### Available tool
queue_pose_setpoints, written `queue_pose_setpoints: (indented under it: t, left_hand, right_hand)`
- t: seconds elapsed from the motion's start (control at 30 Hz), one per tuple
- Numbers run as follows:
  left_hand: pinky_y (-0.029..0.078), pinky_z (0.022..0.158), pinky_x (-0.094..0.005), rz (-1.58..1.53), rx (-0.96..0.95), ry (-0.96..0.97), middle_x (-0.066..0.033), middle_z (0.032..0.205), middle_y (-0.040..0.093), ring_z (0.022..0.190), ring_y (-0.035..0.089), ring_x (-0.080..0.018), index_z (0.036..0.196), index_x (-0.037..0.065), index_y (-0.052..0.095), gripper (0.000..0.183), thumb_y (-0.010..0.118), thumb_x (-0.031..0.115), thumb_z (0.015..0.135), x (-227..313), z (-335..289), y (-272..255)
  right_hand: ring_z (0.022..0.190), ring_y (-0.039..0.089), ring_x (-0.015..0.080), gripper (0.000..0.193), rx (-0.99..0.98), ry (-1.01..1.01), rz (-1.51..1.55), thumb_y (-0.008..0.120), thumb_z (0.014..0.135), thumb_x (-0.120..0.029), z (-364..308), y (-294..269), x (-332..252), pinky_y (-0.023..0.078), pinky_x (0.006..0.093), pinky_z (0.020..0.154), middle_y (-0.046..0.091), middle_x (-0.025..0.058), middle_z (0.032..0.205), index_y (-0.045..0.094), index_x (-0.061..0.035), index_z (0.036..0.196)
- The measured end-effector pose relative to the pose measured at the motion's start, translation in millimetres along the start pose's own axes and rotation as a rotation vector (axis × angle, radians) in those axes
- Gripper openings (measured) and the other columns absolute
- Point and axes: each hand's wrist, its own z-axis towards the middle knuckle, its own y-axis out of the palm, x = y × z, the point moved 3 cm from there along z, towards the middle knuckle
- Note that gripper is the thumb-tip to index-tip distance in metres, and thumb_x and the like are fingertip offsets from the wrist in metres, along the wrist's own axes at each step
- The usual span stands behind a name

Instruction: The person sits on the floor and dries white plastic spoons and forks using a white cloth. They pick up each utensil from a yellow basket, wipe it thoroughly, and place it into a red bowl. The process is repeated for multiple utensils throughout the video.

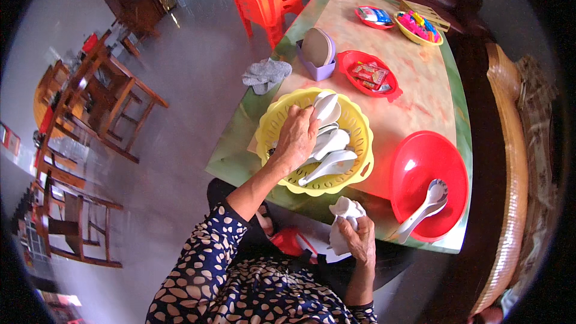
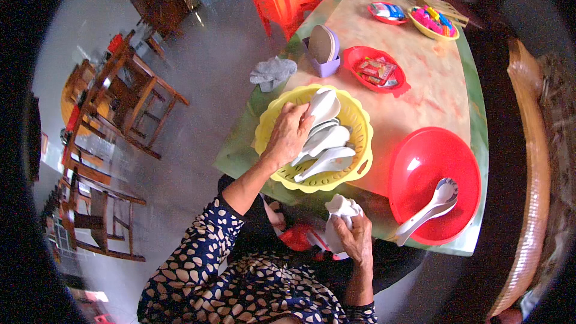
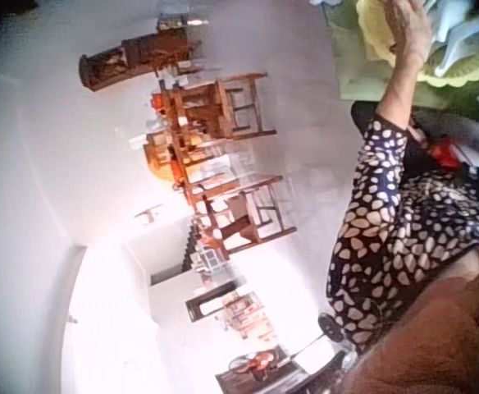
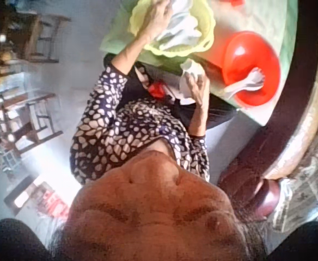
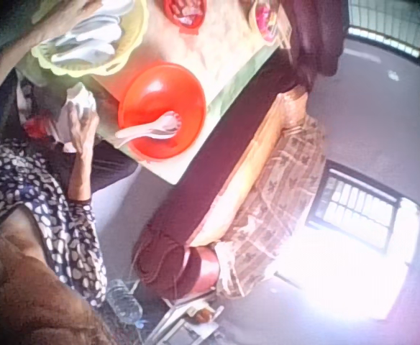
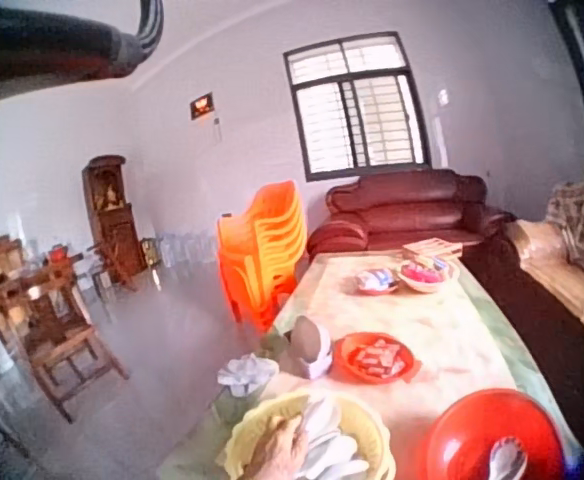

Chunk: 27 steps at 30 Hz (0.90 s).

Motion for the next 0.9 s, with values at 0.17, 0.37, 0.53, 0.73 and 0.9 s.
queue_pose_setpoints:
  t: [0.17, 0.37, 0.53, 0.73, 0.9]
  left_hand:
    - [0.045, 0.079, -0.0445, 0.03, -0.063, -0.045, -0.0201, 0.099, 0.052, 0.092, 0.054, -0.0381, 0.116, 0.002, 0.05, 0.03, 0.054, 0.016, 0.089, 8.9, -1.0, 3.4]
    - [0.045, 0.079, -0.0444, 0.118, -0.136, -0.083, -0.0173, 0.101, 0.053, 0.093, 0.054, -0.035, 0.118, 0.005, 0.051, 0.037, 0.06, 0.021, 0.085, 3.6, -0.1, 2.0]
    - [0.042, 0.078, -0.0425, 0.333, 0.0, 0.038, -0.0104, 0.102, 0.055, 0.095, 0.052, -0.0286, 0.118, 0.007, 0.054, 0.049, 0.068, 0.031, 0.078, 4.4, -0.6, -19.5]
    - [0.046, 0.079, -0.0428, 0.108, -0.176, 0.002, -0.0113, 0.102, 0.057, 0.095, 0.056, -0.0338, 0.113, 0.009, 0.057, 0.043, 0.071, 0.026, 0.076, -14.7, -11.3, -17.7]
    - [0.045, 0.084, -0.0394, 0.206, -0.102, 0.047, -0.0135, 0.105, 0.056, 0.105, 0.053, -0.0279, 0.119, 0.004, 0.054, 0.047, 0.069, 0.022, 0.079, 1.0, -16.1, -15.8]
  right_hand:
    - [0.082, 0.056, 0.0183, 0.028, -0.03, 0.099, 0.07, 0.063, 0.082, -0.02, 1.3, -3.8, 10.4, 0.046, 0.0317, 0.073, 0.061, 0.009, 0.093, 0.062, 0.0008, 0.102]
    - [0.084, 0.055, 0.0157, 0.031, -0.019, 0.139, 0.162, 0.063, 0.084, -0.024, 3.8, -1.8, 8.6, 0.045, 0.0302, 0.074, 0.058, 0.006, 0.094, 0.062, 0.0018, 0.101]
    - [0.08, 0.056, 0.0152, 0.031, -0.024, 0.175, 0.167, 0.063, 0.084, -0.025, 7.0, -1.7, 10.5, 0.046, 0.0303, 0.072, 0.06, 0.0057, 0.089, 0.062, 0.0019, 0.101]
    - [0.078, 0.059, 0.0153, 0.03, -0.005, 0.161, 0.119, 0.063, 0.084, -0.023, 12.5, -1.6, 5.6, 0.049, 0.0306, 0.071, 0.064, 0.0086, 0.088, 0.062, 0.0019, 0.101]
    - [0.083, 0.063, 0.0276, 0.034, 0.018, 0.037, 0.004, 0.061, 0.083, -0.025, 9.9, -7.2, 9.2, 0.05, 0.0369, 0.075, 0.064, 0.0212, 0.095, 0.062, 0.0055, 0.097]
